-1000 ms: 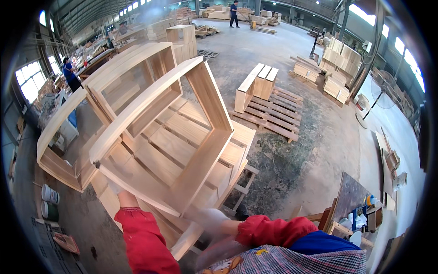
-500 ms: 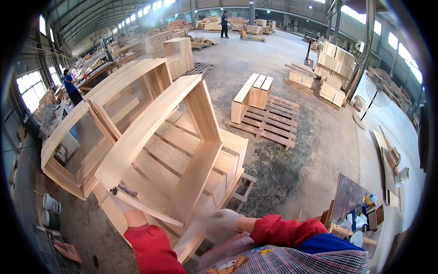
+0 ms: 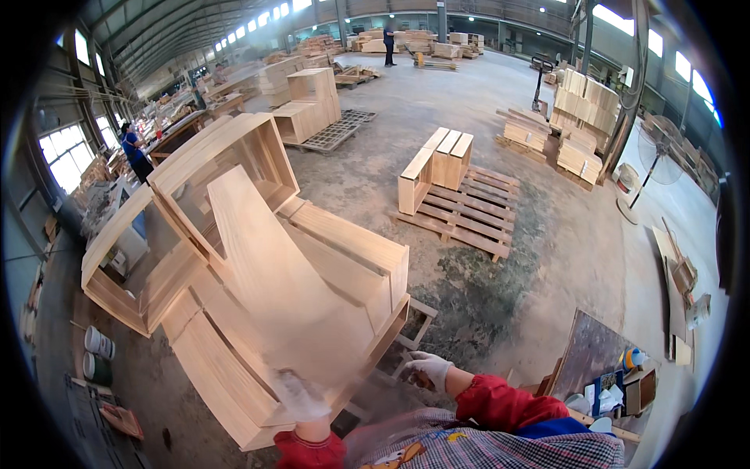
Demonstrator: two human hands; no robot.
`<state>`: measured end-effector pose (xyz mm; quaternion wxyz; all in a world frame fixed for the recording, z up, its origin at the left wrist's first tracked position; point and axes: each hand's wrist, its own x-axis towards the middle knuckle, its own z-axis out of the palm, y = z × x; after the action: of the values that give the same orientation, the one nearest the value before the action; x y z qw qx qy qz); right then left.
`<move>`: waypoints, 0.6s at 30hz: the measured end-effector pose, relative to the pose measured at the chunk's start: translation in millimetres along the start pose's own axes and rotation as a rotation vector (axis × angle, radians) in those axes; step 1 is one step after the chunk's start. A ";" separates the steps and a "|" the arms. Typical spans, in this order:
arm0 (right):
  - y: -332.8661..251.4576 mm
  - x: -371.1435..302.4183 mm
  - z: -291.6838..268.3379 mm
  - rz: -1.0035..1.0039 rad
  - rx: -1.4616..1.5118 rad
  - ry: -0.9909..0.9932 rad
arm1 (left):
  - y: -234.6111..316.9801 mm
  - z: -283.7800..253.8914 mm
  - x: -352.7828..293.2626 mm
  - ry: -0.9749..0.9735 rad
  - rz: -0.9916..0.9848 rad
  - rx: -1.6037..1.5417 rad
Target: The person applies a dark filler material to the joints and edges of wooden box-like components using a putty knife, handling each piece individually before placing it on a wooden pallet.
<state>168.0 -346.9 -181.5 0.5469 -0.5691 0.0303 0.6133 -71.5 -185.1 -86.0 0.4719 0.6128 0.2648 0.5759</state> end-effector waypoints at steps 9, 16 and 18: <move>-64.9 -82.2 -0.8 -0.467 0.120 0.043 | -50.4 -2.2 5.8 -0.211 -0.473 -0.497; -112.9 -192.0 88.2 -1.375 -0.467 0.131 | -38.2 15.4 29.5 -0.379 -0.013 0.037; -120.6 -205.6 119.5 -1.584 -0.706 0.224 | -17.7 25.1 39.1 -0.282 -0.240 -0.165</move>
<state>123.0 -350.6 81.3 0.5978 -0.6159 -0.5120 -0.0332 -36.0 -150.6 -81.2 0.6184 0.6106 0.2190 0.4436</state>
